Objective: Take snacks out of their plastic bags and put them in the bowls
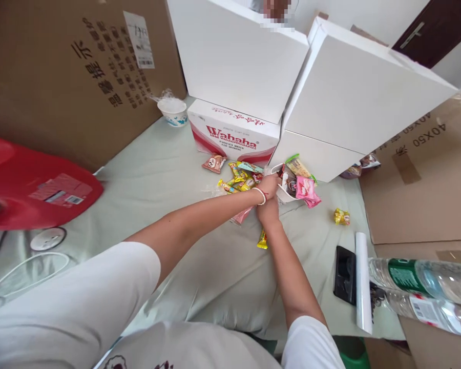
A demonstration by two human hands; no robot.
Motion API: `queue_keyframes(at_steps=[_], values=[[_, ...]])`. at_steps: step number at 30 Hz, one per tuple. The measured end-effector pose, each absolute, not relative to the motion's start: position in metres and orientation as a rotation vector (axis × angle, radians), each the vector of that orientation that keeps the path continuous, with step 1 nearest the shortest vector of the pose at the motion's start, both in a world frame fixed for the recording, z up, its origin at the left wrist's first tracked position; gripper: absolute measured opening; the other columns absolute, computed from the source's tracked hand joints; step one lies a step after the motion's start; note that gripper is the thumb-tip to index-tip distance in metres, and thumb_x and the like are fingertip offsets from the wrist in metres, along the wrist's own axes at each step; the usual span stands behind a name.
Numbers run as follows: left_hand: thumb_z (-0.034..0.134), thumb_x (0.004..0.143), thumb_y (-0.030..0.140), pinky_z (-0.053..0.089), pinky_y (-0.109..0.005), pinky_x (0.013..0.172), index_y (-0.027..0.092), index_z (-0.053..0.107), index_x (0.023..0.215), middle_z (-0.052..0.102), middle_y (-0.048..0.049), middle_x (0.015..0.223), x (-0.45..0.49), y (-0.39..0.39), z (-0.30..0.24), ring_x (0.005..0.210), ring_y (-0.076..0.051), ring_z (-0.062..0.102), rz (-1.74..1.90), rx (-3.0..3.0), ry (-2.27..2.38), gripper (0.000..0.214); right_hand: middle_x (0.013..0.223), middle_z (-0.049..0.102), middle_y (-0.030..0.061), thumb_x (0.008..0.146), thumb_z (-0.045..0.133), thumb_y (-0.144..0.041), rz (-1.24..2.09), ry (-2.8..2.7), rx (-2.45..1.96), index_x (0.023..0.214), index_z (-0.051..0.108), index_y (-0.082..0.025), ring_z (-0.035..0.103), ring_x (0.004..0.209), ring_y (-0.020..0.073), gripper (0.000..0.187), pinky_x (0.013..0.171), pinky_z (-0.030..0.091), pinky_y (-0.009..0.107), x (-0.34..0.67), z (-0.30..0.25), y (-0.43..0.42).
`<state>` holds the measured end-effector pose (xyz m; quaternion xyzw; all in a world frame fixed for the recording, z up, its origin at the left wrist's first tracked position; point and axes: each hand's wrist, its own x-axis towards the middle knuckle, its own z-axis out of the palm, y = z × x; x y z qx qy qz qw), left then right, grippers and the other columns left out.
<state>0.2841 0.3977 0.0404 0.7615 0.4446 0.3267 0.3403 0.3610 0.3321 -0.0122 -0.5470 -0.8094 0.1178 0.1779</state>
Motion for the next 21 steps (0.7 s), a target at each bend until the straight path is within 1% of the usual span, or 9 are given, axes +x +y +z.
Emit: queue_keyframes(at_steps=[2,4,6,8,10,11,14,17,21], values=[[0.053,0.088,0.016,0.048,-0.042,0.096,0.01,0.074,0.101,0.067,-0.0173,0.103,0.28,0.395,0.041,0.104,-0.03,0.064,0.781,2.021,1.174,0.025,0.123,0.073,0.0142,0.089,0.052,-0.019,0.334,-2.29,-1.55,0.129,0.071,-0.02,0.059,0.127,0.0335,0.044,0.114,0.044,0.05,0.36,-0.007,0.307],[0.053,0.085,0.013,0.048,-0.042,0.1,0.012,0.072,0.114,0.065,-0.0176,0.121,0.276,0.385,0.042,0.111,-0.029,0.063,0.757,2.05,1.156,0.034,0.123,0.072,0.0127,0.092,0.051,-0.022,0.35,-2.267,-1.528,0.121,0.074,-0.02,0.06,0.124,0.0303,0.037,0.112,0.047,0.046,0.375,0.003,0.283],[0.051,0.086,0.011,0.045,-0.042,0.106,0.017,0.066,0.13,0.054,-0.0161,0.145,0.269,0.369,0.045,0.125,-0.028,0.058,0.795,2.108,1.103,0.047,0.124,0.072,0.0108,0.097,0.045,-0.028,0.32,-2.126,-1.586,0.116,0.075,-0.022,0.062,0.12,0.0277,0.036,0.108,0.048,0.044,0.412,0.018,0.265],[0.048,0.088,0.011,0.042,-0.046,0.112,0.021,0.062,0.136,0.044,-0.0142,0.158,0.258,0.347,0.051,0.135,-0.029,0.05,0.883,2.23,1.051,0.051,0.123,0.071,0.0119,0.101,0.04,-0.033,0.183,-1.819,-1.798,0.121,0.072,-0.022,0.063,0.117,0.0281,0.039,0.107,0.048,0.046,0.468,0.036,0.258],[0.046,0.091,0.013,0.042,-0.051,0.109,0.02,0.066,0.128,0.052,-0.0166,0.15,0.245,0.319,0.057,0.133,-0.031,0.05,0.913,2.373,1.075,0.043,0.13,0.066,0.0206,0.099,0.043,-0.035,-0.009,-1.464,-2.084,0.132,0.064,-0.015,0.059,0.122,0.0341,0.044,0.108,0.044,0.053,0.53,0.051,0.266],[0.045,0.092,0.014,0.043,-0.052,0.107,0.018,0.07,0.119,0.061,-0.0175,0.137,0.237,0.303,0.06,0.127,-0.031,0.054,0.863,2.429,1.101,0.037,0.136,0.06,0.0255,0.097,0.049,-0.037,-0.043,-1.315,-2.206,0.14,0.057,-0.011,0.057,0.125,0.0368,0.051,0.108,0.042,0.056,0.556,0.055,0.275],[0.046,0.095,0.018,0.044,-0.052,0.105,0.019,0.073,0.099,0.071,-0.0137,0.107,0.207,0.251,0.06,0.114,-0.029,0.06,0.678,2.533,1.081,0.027,0.135,0.054,0.0343,0.089,0.062,-0.041,0.127,-1.043,-2.521,0.142,0.05,-0.004,0.052,0.128,0.0443,0.066,0.106,0.04,0.062,0.6,0.054,0.312],[0.049,0.092,0.014,0.039,-0.052,0.114,0.025,0.072,0.101,0.073,-0.0091,0.109,0.165,0.203,0.049,0.122,-0.026,0.059,0.697,2.488,1.084,0.027,0.14,0.048,0.0336,0.084,0.065,-0.038,0.231,-1.062,-2.562,0.138,0.053,-0.006,0.05,0.13,0.0451,0.064,0.107,0.039,0.06,0.589,0.034,0.329],[0.049,0.092,0.013,0.051,-0.046,0.102,0.027,0.071,0.102,0.073,-0.0082,0.109,0.094,0.162,0.033,0.117,-0.025,0.062,0.783,2.33,1.296,0.029,0.149,0.04,0.0277,0.086,0.058,-0.031,0.175,-1.237,-2.403,0.149,0.043,-0.01,0.049,0.135,0.0392,0.069,0.113,0.04,0.05,0.541,0.008,0.294]])
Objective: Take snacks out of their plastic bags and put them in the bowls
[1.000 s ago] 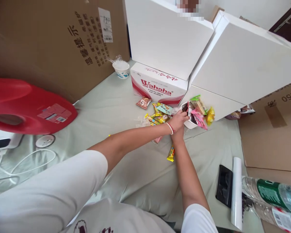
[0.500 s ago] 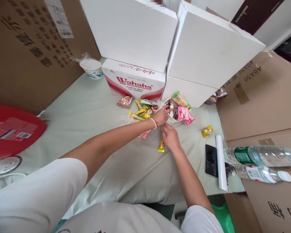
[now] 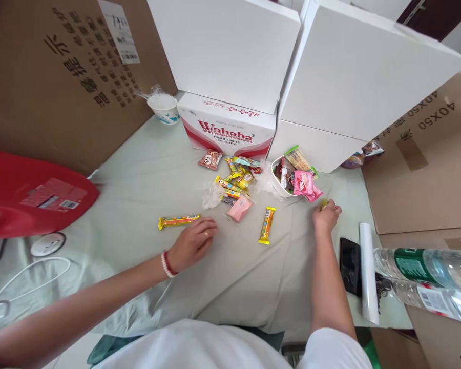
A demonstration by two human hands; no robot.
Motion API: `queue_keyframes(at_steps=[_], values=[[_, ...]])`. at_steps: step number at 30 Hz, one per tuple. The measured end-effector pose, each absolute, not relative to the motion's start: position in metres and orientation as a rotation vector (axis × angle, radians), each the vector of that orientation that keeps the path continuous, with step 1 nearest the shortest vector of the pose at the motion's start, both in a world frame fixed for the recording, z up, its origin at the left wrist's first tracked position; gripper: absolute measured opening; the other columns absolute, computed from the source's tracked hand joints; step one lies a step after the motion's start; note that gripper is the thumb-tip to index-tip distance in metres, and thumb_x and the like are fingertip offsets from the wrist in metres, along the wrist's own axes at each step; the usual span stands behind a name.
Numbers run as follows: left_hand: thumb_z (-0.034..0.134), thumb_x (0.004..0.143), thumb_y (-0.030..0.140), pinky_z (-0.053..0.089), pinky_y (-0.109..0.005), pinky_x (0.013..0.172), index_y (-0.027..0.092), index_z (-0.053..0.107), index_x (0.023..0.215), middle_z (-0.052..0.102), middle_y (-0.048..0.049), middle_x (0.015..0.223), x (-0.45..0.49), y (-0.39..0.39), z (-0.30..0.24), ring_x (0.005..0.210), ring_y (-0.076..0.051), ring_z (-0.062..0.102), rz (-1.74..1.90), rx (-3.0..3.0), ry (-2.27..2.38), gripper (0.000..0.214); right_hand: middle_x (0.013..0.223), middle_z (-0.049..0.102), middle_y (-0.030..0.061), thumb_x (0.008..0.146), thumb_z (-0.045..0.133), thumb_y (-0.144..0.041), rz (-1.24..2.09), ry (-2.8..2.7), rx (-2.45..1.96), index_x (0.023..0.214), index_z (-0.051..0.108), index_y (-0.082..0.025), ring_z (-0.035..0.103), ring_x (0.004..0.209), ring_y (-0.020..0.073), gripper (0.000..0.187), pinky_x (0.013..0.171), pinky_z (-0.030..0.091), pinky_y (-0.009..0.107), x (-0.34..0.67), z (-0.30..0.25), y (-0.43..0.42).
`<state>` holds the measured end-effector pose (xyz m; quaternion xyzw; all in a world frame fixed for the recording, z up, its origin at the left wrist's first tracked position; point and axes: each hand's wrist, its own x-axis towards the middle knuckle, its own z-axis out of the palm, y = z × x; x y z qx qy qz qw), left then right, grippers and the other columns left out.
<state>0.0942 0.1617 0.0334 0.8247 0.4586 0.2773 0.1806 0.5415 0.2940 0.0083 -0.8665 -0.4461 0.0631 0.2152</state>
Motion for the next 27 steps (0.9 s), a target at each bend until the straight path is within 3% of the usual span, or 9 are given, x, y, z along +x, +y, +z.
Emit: queue_keyframes(at_steps=[3,6,11,13,15,18,21,24,27], values=[[0.047,0.096,0.016,0.052,-0.046,0.101,0.027,0.07,0.105,0.072,-0.0077,0.11,0.055,0.152,0.028,0.114,-0.025,0.062,0.908,2.239,1.519,0.027,0.15,0.041,0.0269,0.09,0.056,-0.039,-0.028,-1.372,-2.109,0.156,0.03,-0.01,0.04,0.144,0.039,0.076,0.118,0.036,0.054,0.497,0.007,0.247],[0.047,0.099,0.024,0.053,-0.045,0.101,0.026,0.067,0.115,0.068,-0.0096,0.116,0.046,0.165,0.028,0.114,-0.026,0.062,0.982,2.127,1.761,0.025,0.156,0.038,0.0253,0.098,0.049,-0.044,-0.125,-1.685,-1.761,0.159,0.024,-0.013,0.035,0.15,0.035,0.073,0.121,0.033,0.055,0.443,0.021,0.227],[0.058,0.095,0.044,0.045,-0.051,0.111,0.018,0.046,0.147,0.051,-0.0195,0.148,0.075,0.224,0.027,0.139,-0.033,0.048,0.856,1.893,1.968,0.059,0.162,0.04,0.0194,0.102,0.047,-0.039,-0.053,-2.308,-1.529,0.157,0.041,-0.017,0.023,0.158,0.0312,0.059,0.127,0.016,0.057,0.366,0.042,0.29],[0.07,0.087,0.041,0.038,-0.058,0.116,0.02,0.053,0.138,0.054,-0.0188,0.146,0.083,0.247,0.028,0.142,-0.038,0.044,0.747,1.791,1.978,0.058,0.161,0.043,0.0187,0.099,0.053,-0.039,-0.041,-2.442,-1.567,0.152,0.049,-0.017,0.019,0.158,0.0347,0.058,0.126,0.01,0.063,0.35,0.05,0.32],[0.073,0.08,0.028,0.039,-0.057,0.113,0.021,0.063,0.117,0.062,-0.0164,0.133,0.083,0.262,0.03,0.134,-0.037,0.05,0.724,1.717,1.939,0.039,0.162,0.043,0.0177,0.097,0.055,-0.039,-0.062,-2.445,-1.573,0.148,0.055,-0.017,0.019,0.158,0.0371,0.055,0.125,0.009,0.065,0.343,0.061,0.331],[0.066,0.078,0.015,0.05,-0.043,0.098,0.021,0.061,0.095,0.066,-0.0095,0.111,0.078,0.258,0.035,0.108,-0.027,0.063,0.8,1.664,1.862,0.019,0.152,0.054,0.0175,0.1,0.049,-0.043,-0.048,-2.138,-1.521,0.135,0.064,-0.019,0.033,0.152,0.0358,0.045,0.124,0.02,0.062,0.347,0.073,0.3],[0.069,0.074,0.016,0.052,-0.035,0.087,0.023,0.054,0.088,0.063,-0.003,0.101,0.081,0.223,0.035,0.093,-0.02,0.062,0.893,1.616,1.708,0.021,0.121,0.07,0.0152,0.102,0.046,-0.052,0.377,-1.696,-1.53,0.115,0.07,-0.021,0.059,0.126,0.0326,0.041,0.111,0.045,0.055,0.349,0.072,0.23],[0.075,0.068,0.021,0.051,-0.035,0.083,0.023,0.05,0.086,0.06,-0.0021,0.098,0.095,0.177,0.03,0.089,-0.02,0.058,1.027,1.518,1.441,0.031,0.123,0.069,0.0105,0.096,0.057,-0.059,1.057,-1.418,-1.445,0.122,0.065,-0.025,0.066,0.116,0.0288,0.044,0.095,0.057,0.046,0.326,0.059,0.161],[0.076,0.074,0.031,0.05,-0.034,0.08,0.023,0.052,0.088,0.06,-0.0007,0.091,0.105,0.14,0.02,0.084,-0.019,0.056,1.034,1.332,1.189,0.029,0.127,0.069,0.0073,0.085,0.075,-0.056,1.349,-1.255,-1.389,0.131,0.06,-0.028,0.067,0.114,0.0246,0.056,0.096,0.057,0.04,0.292,0.042,0.125]])
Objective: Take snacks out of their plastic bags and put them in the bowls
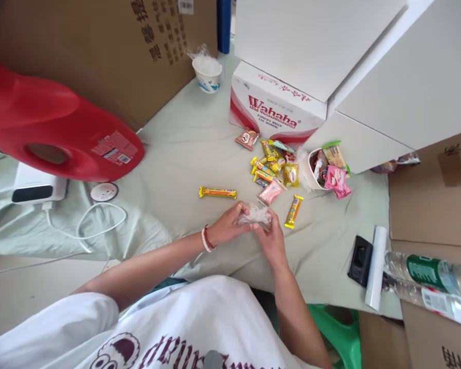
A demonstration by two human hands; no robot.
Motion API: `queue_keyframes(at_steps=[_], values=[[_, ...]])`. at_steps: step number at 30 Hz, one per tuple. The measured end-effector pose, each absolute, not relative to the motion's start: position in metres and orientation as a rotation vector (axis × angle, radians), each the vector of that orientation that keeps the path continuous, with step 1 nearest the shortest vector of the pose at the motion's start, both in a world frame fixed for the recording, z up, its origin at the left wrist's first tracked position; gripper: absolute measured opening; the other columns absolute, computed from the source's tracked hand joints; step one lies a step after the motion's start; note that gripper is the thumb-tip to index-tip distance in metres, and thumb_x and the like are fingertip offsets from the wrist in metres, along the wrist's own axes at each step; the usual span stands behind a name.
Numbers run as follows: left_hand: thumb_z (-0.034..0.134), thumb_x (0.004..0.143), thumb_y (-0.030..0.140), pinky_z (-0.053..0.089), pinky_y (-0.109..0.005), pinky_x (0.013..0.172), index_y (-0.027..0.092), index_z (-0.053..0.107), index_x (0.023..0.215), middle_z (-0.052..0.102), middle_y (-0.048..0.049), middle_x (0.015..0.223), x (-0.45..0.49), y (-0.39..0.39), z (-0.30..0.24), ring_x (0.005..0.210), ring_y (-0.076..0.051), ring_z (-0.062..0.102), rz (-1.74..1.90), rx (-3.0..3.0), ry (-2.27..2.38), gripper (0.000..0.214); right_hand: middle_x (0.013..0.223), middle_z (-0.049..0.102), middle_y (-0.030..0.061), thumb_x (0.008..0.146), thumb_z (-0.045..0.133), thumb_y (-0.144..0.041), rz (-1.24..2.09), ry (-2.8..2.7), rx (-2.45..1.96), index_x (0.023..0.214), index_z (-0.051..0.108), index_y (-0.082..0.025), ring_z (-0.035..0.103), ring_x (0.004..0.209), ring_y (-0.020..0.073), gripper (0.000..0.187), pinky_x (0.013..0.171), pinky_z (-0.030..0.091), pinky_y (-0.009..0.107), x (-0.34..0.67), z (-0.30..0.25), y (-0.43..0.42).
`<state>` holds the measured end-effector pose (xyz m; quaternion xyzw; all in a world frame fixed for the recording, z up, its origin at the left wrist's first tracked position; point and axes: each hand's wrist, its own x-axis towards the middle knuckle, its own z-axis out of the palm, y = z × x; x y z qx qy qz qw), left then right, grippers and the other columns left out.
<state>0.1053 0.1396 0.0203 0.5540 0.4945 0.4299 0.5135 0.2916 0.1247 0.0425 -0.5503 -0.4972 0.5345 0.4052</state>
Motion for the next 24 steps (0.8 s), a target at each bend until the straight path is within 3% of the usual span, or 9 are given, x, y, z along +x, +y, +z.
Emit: queue_keyframes(at_steps=[5,9,12,15,17,24], values=[[0.07,0.082,0.048,0.052,-0.033,0.08,0.023,0.048,0.082,0.056,0.0028,0.08,0.093,0.113,0.004,0.08,-0.016,0.06,1.062,0.955,1.209,0.033,0.094,0.073,0.0014,0.074,0.084,-0.053,1.564,-1.077,-1.43,0.108,0.069,-0.023,0.065,0.08,0.0185,0.048,0.076,0.058,0.033,0.277,0.028,0.116],[0.071,0.08,0.057,0.056,-0.036,0.085,0.023,0.052,0.098,0.063,-0.0018,0.102,0.079,0.106,0.011,0.098,-0.019,0.066,1.082,0.788,1.216,0.042,0.09,0.072,0.0,0.069,0.088,-0.05,1.6,-1.016,-1.44,0.108,0.068,-0.024,0.063,0.074,0.017,0.051,0.07,0.056,0.031,0.285,0.03,0.109],[0.084,0.07,0.052,0.054,-0.035,0.091,0.022,0.06,0.11,0.065,-0.0054,0.112,0.081,0.104,0.019,0.108,-0.021,0.063,1.035,0.808,1.281,0.056,0.092,0.072,-0.0007,0.069,0.089,-0.046,1.563,-1.097,-1.416,0.112,0.068,-0.025,0.063,0.078,0.0169,0.053,0.074,0.054,0.03,0.281,0.034,0.103],[0.095,0.054,0.04,0.053,-0.033,0.087,0.018,0.066,0.092,0.067,-0.0019,0.091,0.086,0.107,0.023,0.092,-0.02,0.064,0.98,0.703,1.188,0.052,0.095,0.073,-0.0006,0.068,0.09,-0.045,1.592,-1.127,-1.384,0.113,0.069,-0.025,0.065,0.083,0.0175,0.053,0.081,0.054,0.03,0.277,0.037,0.1],[0.093,0.055,0.043,0.054,-0.032,0.079,0.018,0.063,0.081,0.065,0.0002,0.08,0.086,0.109,0.022,0.08,-0.017,0.063,0.954,0.607,1.088,0.047,0.093,0.073,-0.0003,0.068,0.09,-0.047,1.606,-1.063,-1.386,0.108,0.071,-0.024,0.064,0.081,0.0169,0.05,0.079,0.054,0.03,0.281,0.037,0.099],[0.087,0.063,0.062,0.06,-0.031,0.072,0.022,0.056,0.092,0.068,0.002,0.083,0.061,0.103,0.02,0.074,-0.014,0.071,1.049,0.385,1.038,0.058,0.078,0.07,-0.0032,0.062,0.098,-0.041,1.588,-0.676,-1.351,0.087,0.075,-0.024,0.061,0.069,0.0116,0.038,0.069,0.055,0.026,0.328,0.033,0.083]])
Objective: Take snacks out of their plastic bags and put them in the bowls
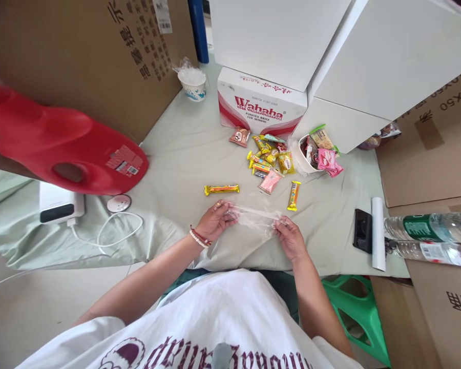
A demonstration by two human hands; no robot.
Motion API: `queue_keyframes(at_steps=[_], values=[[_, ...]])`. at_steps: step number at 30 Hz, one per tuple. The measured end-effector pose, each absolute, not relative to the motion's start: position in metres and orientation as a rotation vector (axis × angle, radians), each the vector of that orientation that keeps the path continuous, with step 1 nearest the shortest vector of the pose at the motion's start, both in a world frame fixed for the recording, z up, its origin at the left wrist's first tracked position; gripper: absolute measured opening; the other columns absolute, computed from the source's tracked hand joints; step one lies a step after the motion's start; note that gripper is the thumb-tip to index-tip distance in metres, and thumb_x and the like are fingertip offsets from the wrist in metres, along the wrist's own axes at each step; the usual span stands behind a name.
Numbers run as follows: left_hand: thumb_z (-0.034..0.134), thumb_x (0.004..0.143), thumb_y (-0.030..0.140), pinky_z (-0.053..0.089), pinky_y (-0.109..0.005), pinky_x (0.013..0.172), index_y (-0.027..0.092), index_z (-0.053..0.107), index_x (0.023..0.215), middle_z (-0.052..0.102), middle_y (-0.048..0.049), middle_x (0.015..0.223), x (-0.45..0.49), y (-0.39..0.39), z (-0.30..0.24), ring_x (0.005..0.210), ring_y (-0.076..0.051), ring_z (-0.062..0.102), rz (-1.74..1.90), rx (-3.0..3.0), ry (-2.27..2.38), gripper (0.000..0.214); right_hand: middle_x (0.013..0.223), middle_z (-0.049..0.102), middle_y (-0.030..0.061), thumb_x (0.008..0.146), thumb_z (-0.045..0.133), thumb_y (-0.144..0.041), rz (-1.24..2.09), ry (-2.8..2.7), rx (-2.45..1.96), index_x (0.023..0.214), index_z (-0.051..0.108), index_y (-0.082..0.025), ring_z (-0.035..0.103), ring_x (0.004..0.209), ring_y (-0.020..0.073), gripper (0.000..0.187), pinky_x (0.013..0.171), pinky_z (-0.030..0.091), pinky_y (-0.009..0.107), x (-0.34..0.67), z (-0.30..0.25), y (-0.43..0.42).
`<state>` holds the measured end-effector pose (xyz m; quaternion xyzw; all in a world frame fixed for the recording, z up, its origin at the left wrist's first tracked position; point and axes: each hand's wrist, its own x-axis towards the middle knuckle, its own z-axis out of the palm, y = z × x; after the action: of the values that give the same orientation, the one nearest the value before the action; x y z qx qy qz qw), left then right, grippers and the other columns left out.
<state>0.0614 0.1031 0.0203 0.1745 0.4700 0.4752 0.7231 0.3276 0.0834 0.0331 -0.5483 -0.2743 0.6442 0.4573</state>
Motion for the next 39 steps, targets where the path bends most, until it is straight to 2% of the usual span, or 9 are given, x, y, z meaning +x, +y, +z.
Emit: queue_keyframes(at_steps=[7,10,13,19,22,26,30,33,39], values=[[0.077,0.078,0.064,0.051,-0.023,0.049,0.02,0.059,0.093,0.06,0.0058,0.064,0.056,0.089,0.025,0.047,-0.01,0.058,1.1,0.345,1.093,0.05,0.112,0.078,0.0009,0.072,0.091,-0.047,1.629,-0.561,-1.25,0.093,0.076,-0.028,0.072,0.104,0.021,0.032,0.098,0.059,0.04,0.34,0.042,0.071],[0.07,0.083,0.068,0.052,-0.026,0.051,0.02,0.059,0.092,0.063,0.0031,0.065,0.063,0.084,0.027,0.048,-0.011,0.06,1.092,0.299,1.079,0.05,0.124,0.075,0.0051,0.078,0.077,-0.071,1.709,-0.638,-1.153,0.114,0.073,-0.032,0.068,0.121,0.027,0.053,0.105,0.054,0.049,0.326,0.045,0.069],[0.068,0.083,0.069,0.056,-0.032,0.059,0.02,0.06,0.089,0.064,0.0012,0.065,0.068,0.079,0.028,0.055,-0.016,0.066,1.101,0.216,1.029,0.05,0.127,0.074,0.0074,0.065,0.09,-0.064,1.778,-0.871,-1.144,0.13,0.067,-0.033,0.063,0.129,0.0298,0.075,0.109,0.05,0.049,0.311,0.043,0.068],[0.079,0.07,0.043,0.054,-0.032,0.083,0.018,0.075,0.093,0.076,-0.0097,0.112,0.026,0.077,0.042,0.105,-0.025,0.07,0.962,0.515,1.031,0.034,0.086,0.075,0.0021,0.071,0.089,-0.056,1.67,-1.005,-1.306,0.093,0.074,-0.024,0.072,0.083,0.0213,0.042,0.086,0.055,0.036,0.311,0.041,0.08],[0.069,0.077,0.06,0.053,-0.036,0.087,0.017,0.077,0.103,0.076,-0.0151,0.121,0.001,0.089,0.053,0.118,-0.031,0.066,0.762,0.594,1.021,0.05,0.065,0.067,-0.0021,0.073,0.087,-0.058,1.78,-1.046,-1.283,0.088,0.071,-0.022,0.065,0.058,0.0167,0.042,0.068,0.055,0.033,0.316,0.047,0.087],[0.07,0.073,0.077,0.055,-0.036,0.074,0.016,0.072,0.1,0.078,-0.0167,0.102,0.016,0.106,0.057,0.098,-0.03,0.073,0.535,0.573,1.117,0.066,0.052,0.06,-0.004,0.073,0.086,-0.06,1.97,-1.125,-1.235,0.089,0.07,-0.021,0.055,0.045,0.0141,0.045,0.055,0.053,0.031,0.309,0.053,0.092],[0.087,0.068,0.054,0.052,-0.031,0.062,0.018,0.062,0.083,0.066,-0.0017,0.068,0.06,0.107,0.04,0.063,-0.02,0.068,0.666,0.66,1.262,0.047,0.054,0.06,-0.0046,0.064,0.091,-0.059,2.009,-1.055,-1.321,0.087,0.069,-0.019,0.054,0.045,0.0123,0.051,0.051,0.051,0.028,0.306,0.052,0.094],[0.074,0.084,0.048,0.044,-0.024,0.057,0.023,0.052,0.087,0.054,0.0075,0.066,0.074,0.104,0.024,0.049,-0.011,0.055,0.906,0.708,1.415,0.033,0.06,0.059,-0.0058,0.056,0.096,-0.056,1.914,-0.901,-1.439,0.086,0.068,-0.019,0.053,0.048,0.0097,0.055,0.046,0.045,0.023,0.32,0.05,0.092],[0.057,0.095,0.046,0.046,-0.028,0.072,0.028,0.048,0.101,0.059,0.0008,0.089,0.06,0.109,0.012,0.074,-0.019,0.062,1.282,0.825,1.741,0.021,0.056,0.051,-0.0077,0.058,0.092,-0.061,1.637,-0.868,-1.573,0.077,0.06,-0.021,0.039,0.042,0.0074,0.055,0.038,0.027,0.023,0.35,0.03,0.078]])
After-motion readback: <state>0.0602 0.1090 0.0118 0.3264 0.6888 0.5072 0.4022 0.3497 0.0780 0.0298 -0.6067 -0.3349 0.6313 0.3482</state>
